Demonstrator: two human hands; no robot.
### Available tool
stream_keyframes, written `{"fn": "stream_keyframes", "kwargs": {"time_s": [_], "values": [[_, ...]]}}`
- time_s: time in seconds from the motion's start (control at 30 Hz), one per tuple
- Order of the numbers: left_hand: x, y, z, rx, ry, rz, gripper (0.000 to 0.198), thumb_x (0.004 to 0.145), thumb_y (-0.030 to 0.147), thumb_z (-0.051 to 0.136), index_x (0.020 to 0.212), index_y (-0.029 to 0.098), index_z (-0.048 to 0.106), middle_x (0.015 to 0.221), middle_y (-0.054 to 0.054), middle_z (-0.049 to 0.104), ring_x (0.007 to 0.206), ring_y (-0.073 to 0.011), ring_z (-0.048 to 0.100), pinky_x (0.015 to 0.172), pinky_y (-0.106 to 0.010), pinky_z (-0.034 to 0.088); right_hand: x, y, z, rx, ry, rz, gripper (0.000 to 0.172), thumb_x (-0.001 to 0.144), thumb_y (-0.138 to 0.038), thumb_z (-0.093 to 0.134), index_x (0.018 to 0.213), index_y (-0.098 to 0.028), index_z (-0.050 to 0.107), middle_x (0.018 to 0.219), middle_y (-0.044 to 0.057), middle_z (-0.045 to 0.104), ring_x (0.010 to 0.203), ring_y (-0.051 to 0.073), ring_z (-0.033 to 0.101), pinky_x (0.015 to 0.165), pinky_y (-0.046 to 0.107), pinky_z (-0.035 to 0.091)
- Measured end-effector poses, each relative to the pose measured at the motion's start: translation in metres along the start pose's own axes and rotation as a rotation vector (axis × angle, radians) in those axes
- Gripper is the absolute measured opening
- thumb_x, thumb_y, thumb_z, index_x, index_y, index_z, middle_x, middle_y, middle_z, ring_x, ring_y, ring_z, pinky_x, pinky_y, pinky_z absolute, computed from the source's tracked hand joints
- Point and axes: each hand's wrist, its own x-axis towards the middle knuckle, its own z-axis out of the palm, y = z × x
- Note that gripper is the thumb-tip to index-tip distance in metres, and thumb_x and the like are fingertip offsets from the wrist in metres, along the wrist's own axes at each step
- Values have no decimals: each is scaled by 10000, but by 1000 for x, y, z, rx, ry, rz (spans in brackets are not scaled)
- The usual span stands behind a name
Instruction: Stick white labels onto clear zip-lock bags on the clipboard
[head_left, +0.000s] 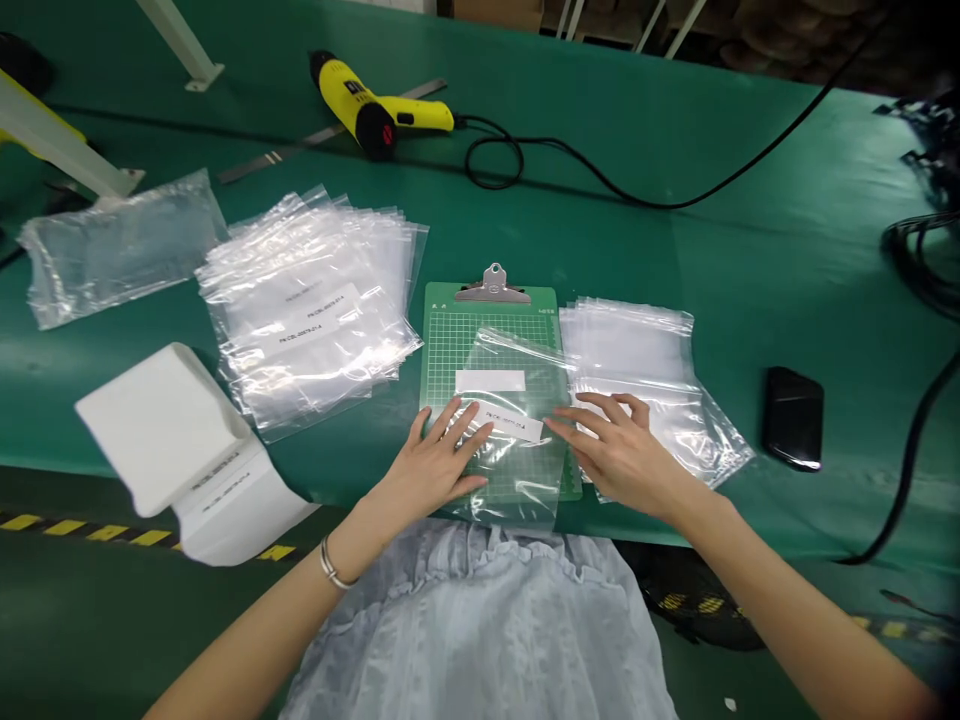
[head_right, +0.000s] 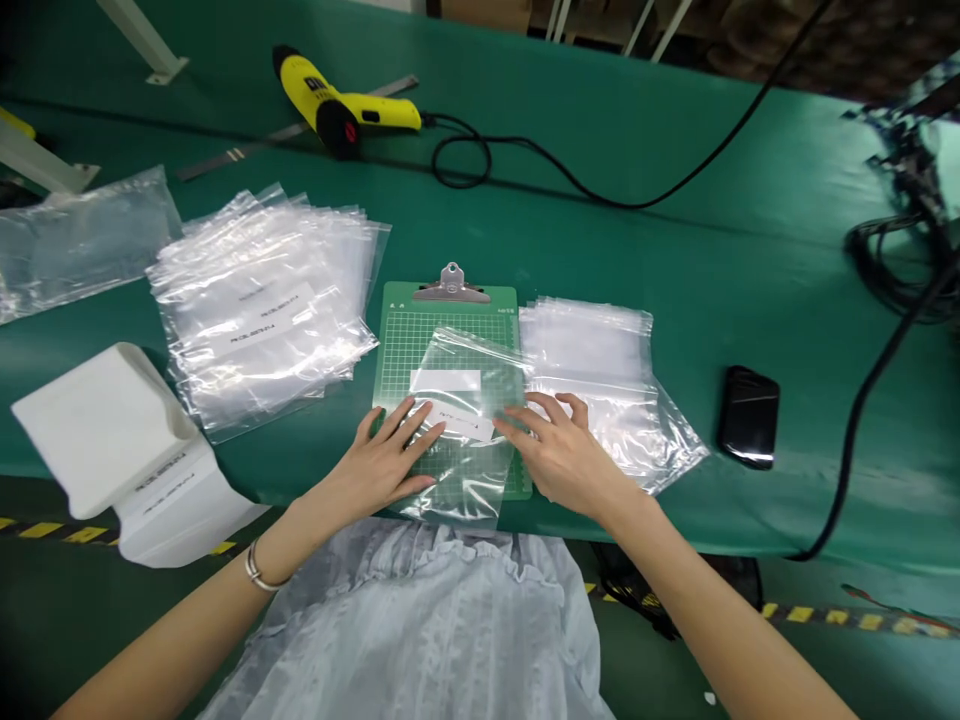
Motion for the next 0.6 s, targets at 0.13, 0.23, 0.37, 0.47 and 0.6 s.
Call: {"fn": "stream_keyframes", "kwargs": {"time_s": [0.13, 0.23, 0.37, 0.47, 0.6], "values": [[7, 6, -4, 10, 50, 7, 655, 875, 550, 386, 1385, 153, 283, 1460, -134, 265, 1361, -312, 134, 1061, -576, 149, -7, -22, 12, 49, -14, 175, 485, 818, -4, 376, 1257, -172, 497, 1219, 122, 571, 1134, 322, 424, 849, 470, 309], [18, 5, -3, 8, 42, 46, 736, 868, 578, 369, 1428, 158, 142, 1491, -100, 176, 1371, -297, 81, 1078, -566, 102, 0, -47, 27, 61, -2, 275, 398, 906, -211, 407, 1298, -215, 470, 1343, 128, 462, 1199, 361, 354, 878, 492, 295], [23, 2, 8, 2, -19, 40, 783, 851, 603, 386, 1434, 165, 101, 1500, -92, 123, 1371, -309, 65, 1068, -593, 38, -4, -65, 42, 36, -4, 377, 444, 899, -418, 433, 1300, -231, 479, 1411, 128, 380, 1279, 406, 236, 934, 539, 238], [18, 2, 8, -34, -51, 37, 767, 861, 594, 374, 1435, 173, 87, 1501, -97, 120, 1370, -317, 58, 1053, -611, 5, -18, -65, 40, 38, -26, 432, 413, 906, -402, 427, 1296, -276, 480, 1428, 125, 352, 1295, 415, 212, 936, 562, 231], [24, 2, -7, -152, -73, 46, 710, 850, 616, 365, 1398, 186, 225, 1455, -135, 270, 1325, -350, 200, 1017, -597, 151, -31, -65, 29, 68, -3, 491, 387, 927, -350, 387, 1293, -263, 475, 1432, 140, 329, 1298, 417, 208, 919, 576, 264]]}}
